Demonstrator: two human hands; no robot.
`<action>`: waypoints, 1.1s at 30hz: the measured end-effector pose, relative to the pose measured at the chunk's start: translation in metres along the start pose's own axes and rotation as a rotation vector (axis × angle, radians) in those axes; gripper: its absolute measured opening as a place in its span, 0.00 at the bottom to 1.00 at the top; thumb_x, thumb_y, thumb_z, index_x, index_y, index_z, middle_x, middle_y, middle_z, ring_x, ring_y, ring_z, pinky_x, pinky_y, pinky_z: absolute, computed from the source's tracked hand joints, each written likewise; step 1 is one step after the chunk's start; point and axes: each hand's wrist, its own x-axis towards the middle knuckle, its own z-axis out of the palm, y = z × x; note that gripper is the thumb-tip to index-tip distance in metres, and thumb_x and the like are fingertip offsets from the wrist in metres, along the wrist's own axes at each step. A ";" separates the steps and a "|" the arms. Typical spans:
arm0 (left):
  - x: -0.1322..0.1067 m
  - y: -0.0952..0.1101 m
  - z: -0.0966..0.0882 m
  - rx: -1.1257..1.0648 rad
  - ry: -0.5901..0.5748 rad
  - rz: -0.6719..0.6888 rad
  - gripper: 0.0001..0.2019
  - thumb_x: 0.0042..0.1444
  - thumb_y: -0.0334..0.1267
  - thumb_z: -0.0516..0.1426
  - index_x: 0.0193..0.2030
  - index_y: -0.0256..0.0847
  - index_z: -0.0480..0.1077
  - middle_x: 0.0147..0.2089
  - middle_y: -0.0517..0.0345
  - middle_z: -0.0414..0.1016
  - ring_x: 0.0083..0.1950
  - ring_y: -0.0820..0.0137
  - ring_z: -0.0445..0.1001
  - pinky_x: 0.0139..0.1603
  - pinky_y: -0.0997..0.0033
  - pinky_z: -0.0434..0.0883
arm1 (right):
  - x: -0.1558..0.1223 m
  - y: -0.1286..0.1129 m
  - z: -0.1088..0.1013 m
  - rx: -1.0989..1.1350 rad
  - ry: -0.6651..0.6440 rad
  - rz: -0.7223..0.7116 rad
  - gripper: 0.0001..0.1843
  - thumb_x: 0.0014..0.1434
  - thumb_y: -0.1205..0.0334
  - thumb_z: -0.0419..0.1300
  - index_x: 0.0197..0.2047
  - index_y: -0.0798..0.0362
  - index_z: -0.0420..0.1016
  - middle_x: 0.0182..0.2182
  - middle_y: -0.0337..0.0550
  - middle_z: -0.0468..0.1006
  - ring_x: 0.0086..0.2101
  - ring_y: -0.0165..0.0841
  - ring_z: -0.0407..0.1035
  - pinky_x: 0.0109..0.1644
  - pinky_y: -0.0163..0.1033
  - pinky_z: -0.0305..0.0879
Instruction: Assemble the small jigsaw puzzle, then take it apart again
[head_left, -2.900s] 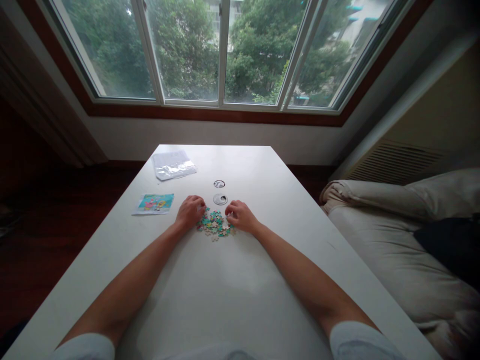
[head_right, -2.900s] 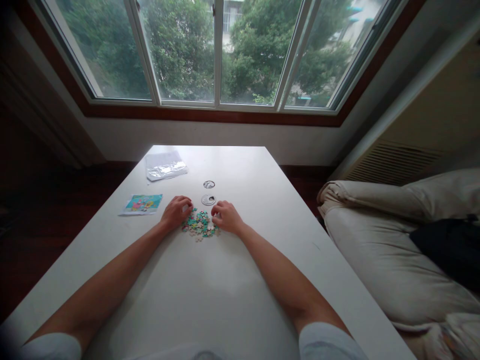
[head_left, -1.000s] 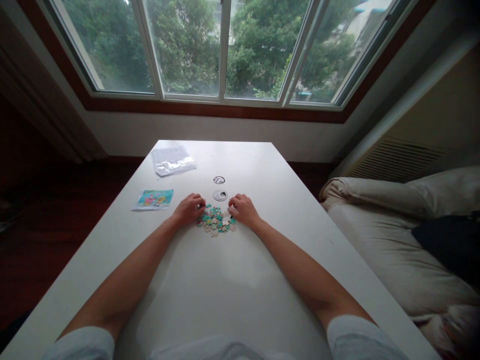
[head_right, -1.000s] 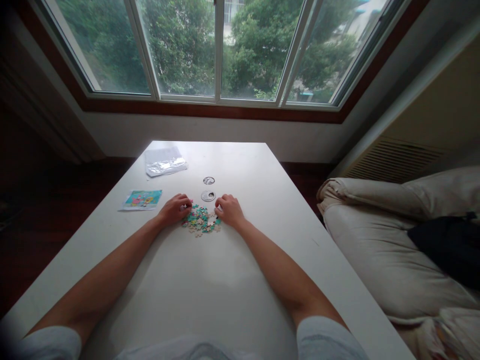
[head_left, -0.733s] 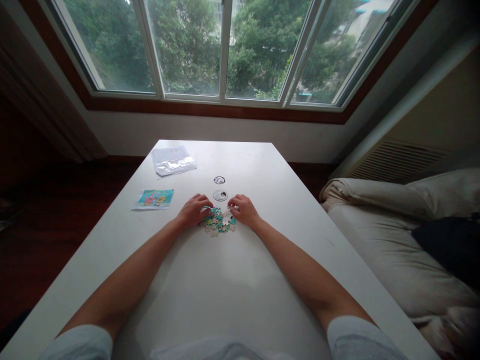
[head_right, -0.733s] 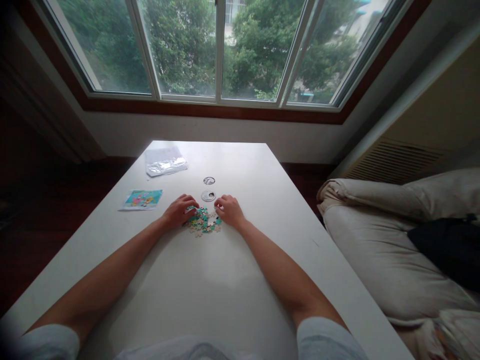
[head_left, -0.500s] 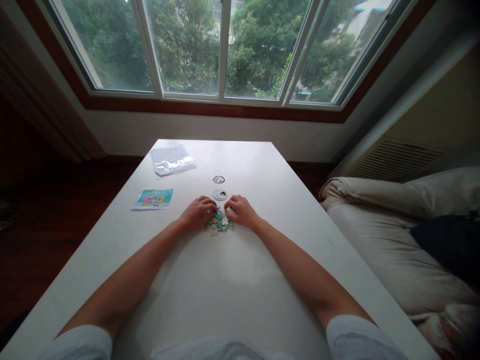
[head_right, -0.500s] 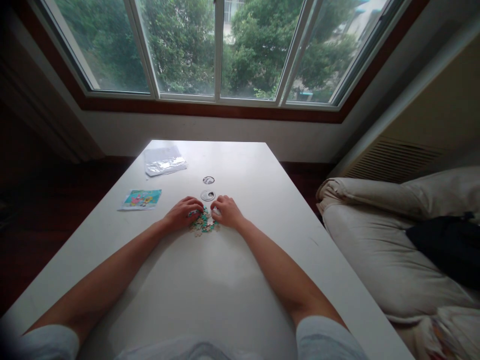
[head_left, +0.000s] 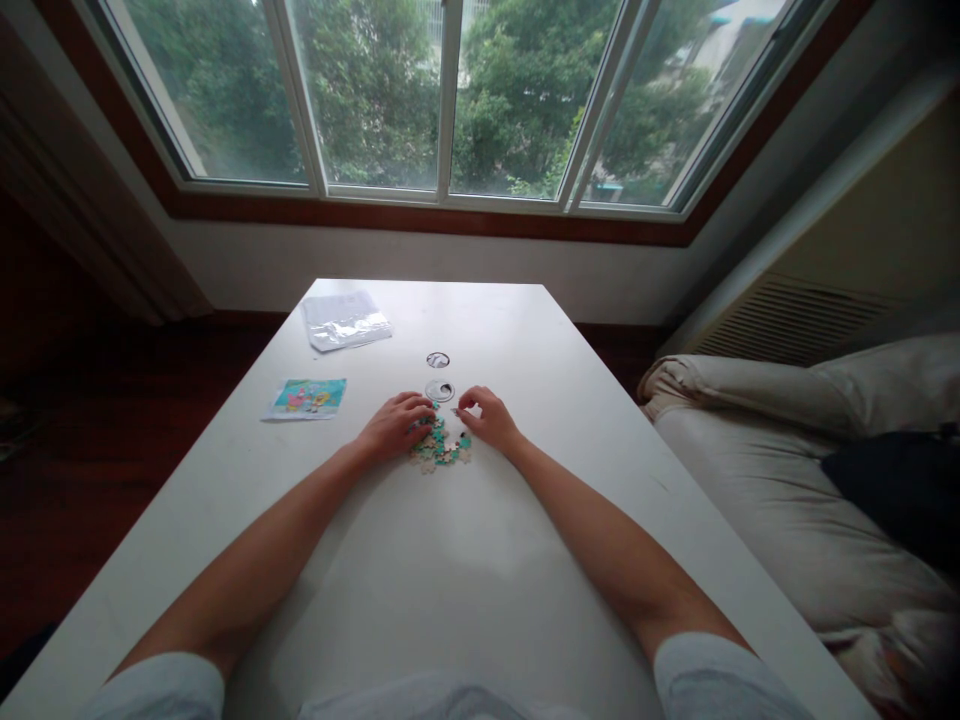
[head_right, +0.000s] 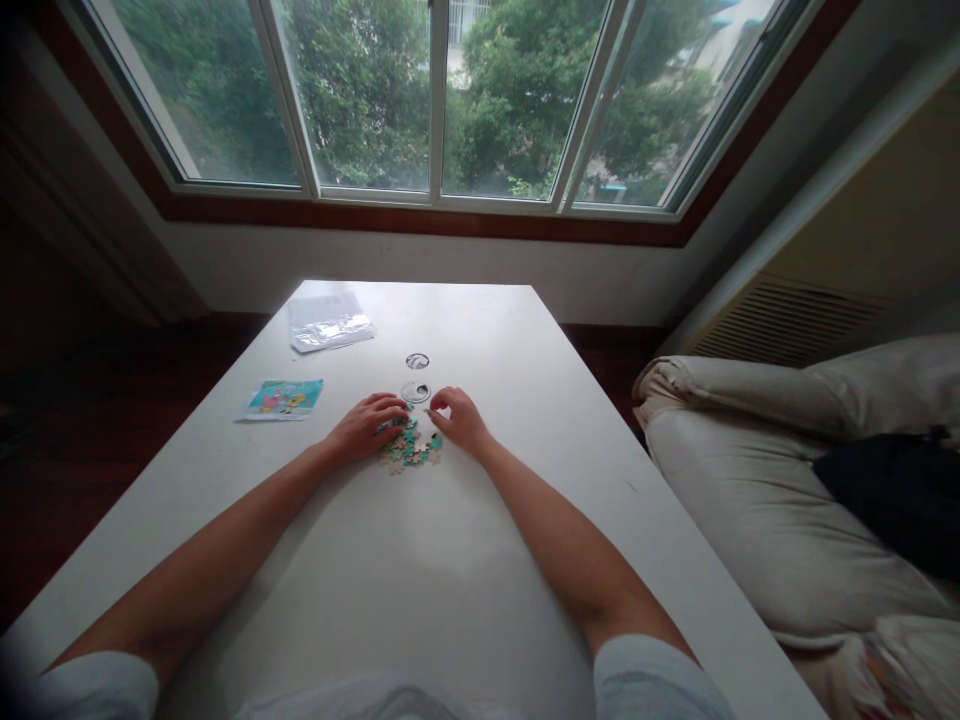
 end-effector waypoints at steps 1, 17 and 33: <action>0.000 0.000 0.000 0.000 -0.002 0.003 0.12 0.65 0.42 0.57 0.54 0.51 0.75 0.60 0.55 0.75 0.66 0.60 0.65 0.69 0.52 0.66 | 0.000 0.002 -0.002 -0.022 0.055 0.027 0.02 0.62 0.64 0.60 0.36 0.53 0.71 0.35 0.41 0.74 0.40 0.33 0.65 0.48 0.37 0.61; 0.005 0.020 -0.008 -0.010 -0.070 0.086 0.11 0.66 0.43 0.56 0.51 0.50 0.77 0.54 0.54 0.78 0.60 0.61 0.70 0.65 0.57 0.66 | 0.001 0.016 -0.014 -0.359 0.012 0.225 0.05 0.62 0.64 0.59 0.39 0.52 0.77 0.39 0.47 0.75 0.42 0.36 0.65 0.50 0.40 0.60; 0.005 0.028 -0.005 0.121 -0.120 0.096 0.13 0.65 0.43 0.58 0.54 0.49 0.75 0.55 0.54 0.76 0.60 0.60 0.69 0.65 0.55 0.66 | 0.003 0.004 -0.042 0.015 -0.467 -0.023 0.09 0.57 0.66 0.64 0.43 0.55 0.79 0.35 0.41 0.71 0.33 0.25 0.63 0.39 0.31 0.58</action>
